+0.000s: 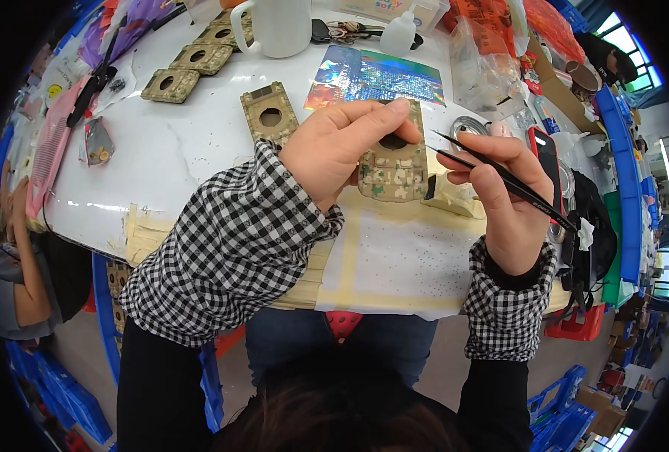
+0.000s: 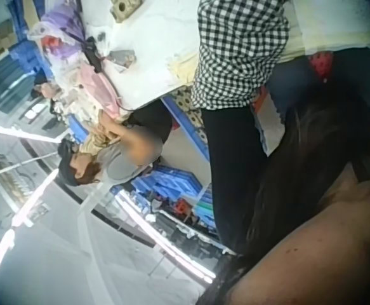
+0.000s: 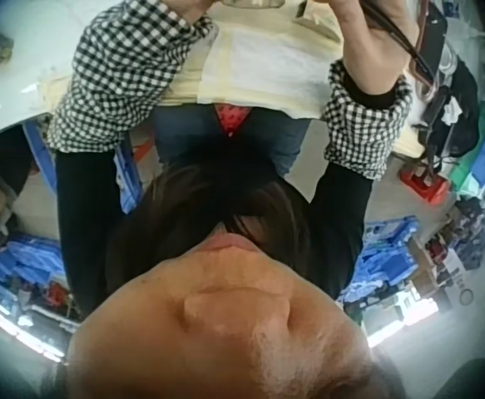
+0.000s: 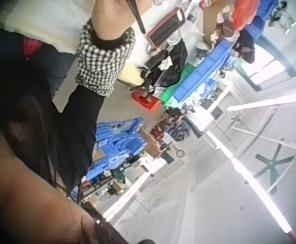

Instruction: Applying paint details and inspecting a camouflage toy tank component using a brush and tweezers.

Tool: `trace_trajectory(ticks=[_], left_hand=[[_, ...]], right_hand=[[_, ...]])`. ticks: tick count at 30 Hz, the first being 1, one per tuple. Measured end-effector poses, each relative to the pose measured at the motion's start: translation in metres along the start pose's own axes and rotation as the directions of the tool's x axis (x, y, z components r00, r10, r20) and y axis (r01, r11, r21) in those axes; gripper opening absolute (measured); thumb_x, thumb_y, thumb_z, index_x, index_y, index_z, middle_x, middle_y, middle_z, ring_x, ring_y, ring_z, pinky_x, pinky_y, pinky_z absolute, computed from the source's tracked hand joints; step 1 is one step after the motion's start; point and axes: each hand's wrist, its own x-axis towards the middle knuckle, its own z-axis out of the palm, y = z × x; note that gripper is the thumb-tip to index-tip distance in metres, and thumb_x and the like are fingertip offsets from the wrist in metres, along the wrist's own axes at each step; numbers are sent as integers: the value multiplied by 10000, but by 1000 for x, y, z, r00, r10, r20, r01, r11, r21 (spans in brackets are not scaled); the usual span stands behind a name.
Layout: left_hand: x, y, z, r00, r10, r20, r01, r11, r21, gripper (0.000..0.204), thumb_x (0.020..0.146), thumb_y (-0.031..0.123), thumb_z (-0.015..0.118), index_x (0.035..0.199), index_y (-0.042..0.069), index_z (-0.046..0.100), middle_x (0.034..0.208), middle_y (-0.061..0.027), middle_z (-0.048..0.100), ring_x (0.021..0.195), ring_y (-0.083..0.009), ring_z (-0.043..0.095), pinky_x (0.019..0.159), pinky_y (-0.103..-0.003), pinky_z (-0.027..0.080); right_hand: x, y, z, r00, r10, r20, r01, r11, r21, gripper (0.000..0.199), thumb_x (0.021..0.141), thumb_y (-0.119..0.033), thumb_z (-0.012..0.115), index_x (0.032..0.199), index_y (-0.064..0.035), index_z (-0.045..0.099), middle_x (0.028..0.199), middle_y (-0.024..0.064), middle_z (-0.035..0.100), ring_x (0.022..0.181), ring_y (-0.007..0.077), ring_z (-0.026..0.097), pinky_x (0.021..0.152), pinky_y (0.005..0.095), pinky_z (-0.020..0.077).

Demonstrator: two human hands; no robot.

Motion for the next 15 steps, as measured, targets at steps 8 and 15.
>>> trace_trajectory(ticks=[8, 15], left_hand=[[1, -3, 3, 998, 57, 33, -60, 993, 98, 346, 919, 372, 598, 910, 35, 671, 833, -9, 641, 760, -68, 583, 684, -208, 480], [-2, -4, 3, 998, 55, 31, -56, 998, 40, 294, 907, 316, 632, 932, 24, 654, 855, -11, 640, 806, -73, 591, 716, -215, 491]], right_hand=[[1, 2, 1, 999, -33, -4, 33, 997, -67, 327, 914, -163, 607, 1125, 82, 559, 1016, 172, 666, 931, 193, 650, 829, 273, 509], [1, 2, 3, 999, -31, 8, 31, 999, -22, 255, 874, -42, 642, 1098, 64, 581, 1011, 126, 668, 934, 147, 642, 822, 233, 486]])
